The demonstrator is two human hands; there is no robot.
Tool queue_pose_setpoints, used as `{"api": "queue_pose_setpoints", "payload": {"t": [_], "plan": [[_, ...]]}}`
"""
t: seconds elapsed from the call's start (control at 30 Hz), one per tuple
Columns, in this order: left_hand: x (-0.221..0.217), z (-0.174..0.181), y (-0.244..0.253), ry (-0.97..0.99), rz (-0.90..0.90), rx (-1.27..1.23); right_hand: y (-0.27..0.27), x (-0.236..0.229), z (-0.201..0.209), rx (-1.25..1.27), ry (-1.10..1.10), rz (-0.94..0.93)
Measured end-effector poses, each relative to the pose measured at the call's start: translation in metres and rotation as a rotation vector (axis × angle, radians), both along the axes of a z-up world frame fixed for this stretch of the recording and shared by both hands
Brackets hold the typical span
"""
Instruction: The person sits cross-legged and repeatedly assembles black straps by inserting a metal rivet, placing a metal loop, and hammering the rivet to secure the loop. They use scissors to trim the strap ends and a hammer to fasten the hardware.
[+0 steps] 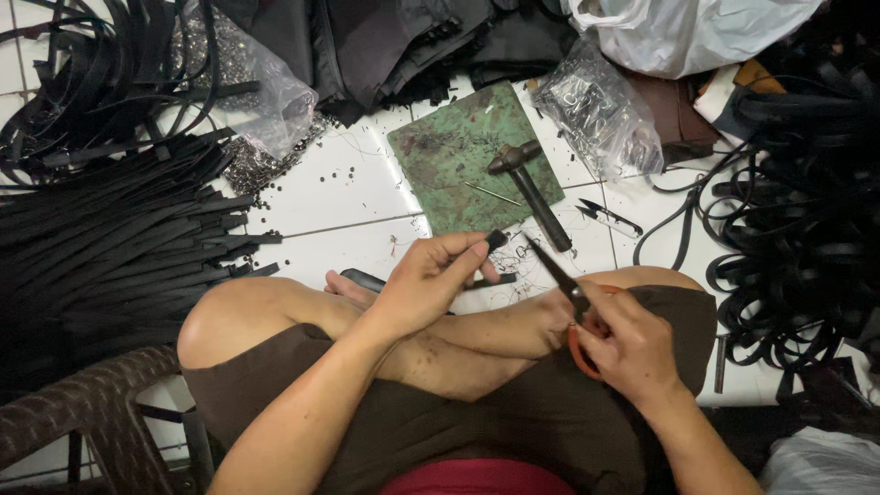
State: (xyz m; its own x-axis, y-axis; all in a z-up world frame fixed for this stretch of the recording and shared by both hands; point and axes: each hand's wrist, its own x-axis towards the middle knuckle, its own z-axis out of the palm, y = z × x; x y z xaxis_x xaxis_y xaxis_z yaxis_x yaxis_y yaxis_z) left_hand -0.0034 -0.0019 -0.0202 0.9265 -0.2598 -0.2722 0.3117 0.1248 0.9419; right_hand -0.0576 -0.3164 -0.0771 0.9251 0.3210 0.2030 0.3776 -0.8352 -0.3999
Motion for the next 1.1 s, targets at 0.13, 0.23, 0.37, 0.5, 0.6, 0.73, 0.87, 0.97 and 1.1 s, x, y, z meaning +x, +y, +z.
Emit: {"api": "queue_pose_setpoints", "payload": {"t": [0.13,0.23,0.37,0.5,0.6,0.73,0.87,0.97,1.1], "plan": [[0.001,0.016,0.002,-0.238,-0.019,0.143,-0.002,-0.004,0.019,0.245,0.136,-0.09],[-0.005,0.006,-0.002,-0.392,0.006,0.391,0.012,-0.008,0.047,0.205,0.304,-0.088],[-0.006,0.005,-0.003,-0.515,0.06,0.449,0.026,-0.008,0.061,0.046,0.208,-0.022],[-0.006,0.007,-0.004,-0.499,0.066,0.458,0.024,-0.012,0.046,-0.073,0.127,0.033],[-0.007,0.005,-0.004,-0.496,0.078,0.469,0.03,-0.011,0.042,-0.084,0.061,0.015],[-0.008,0.006,-0.005,-0.471,0.086,0.46,0.018,-0.014,0.026,-0.092,0.123,-0.001],[-0.007,0.004,-0.005,-0.407,0.118,0.428,-0.036,0.002,0.007,-0.093,0.135,-0.165],[-0.006,0.001,-0.004,-0.409,0.161,0.431,-0.108,0.042,-0.001,-0.213,0.083,-0.377],[0.003,0.006,0.0,-0.485,0.25,0.444,-0.215,0.066,-0.052,-0.488,0.298,-0.513]]}}
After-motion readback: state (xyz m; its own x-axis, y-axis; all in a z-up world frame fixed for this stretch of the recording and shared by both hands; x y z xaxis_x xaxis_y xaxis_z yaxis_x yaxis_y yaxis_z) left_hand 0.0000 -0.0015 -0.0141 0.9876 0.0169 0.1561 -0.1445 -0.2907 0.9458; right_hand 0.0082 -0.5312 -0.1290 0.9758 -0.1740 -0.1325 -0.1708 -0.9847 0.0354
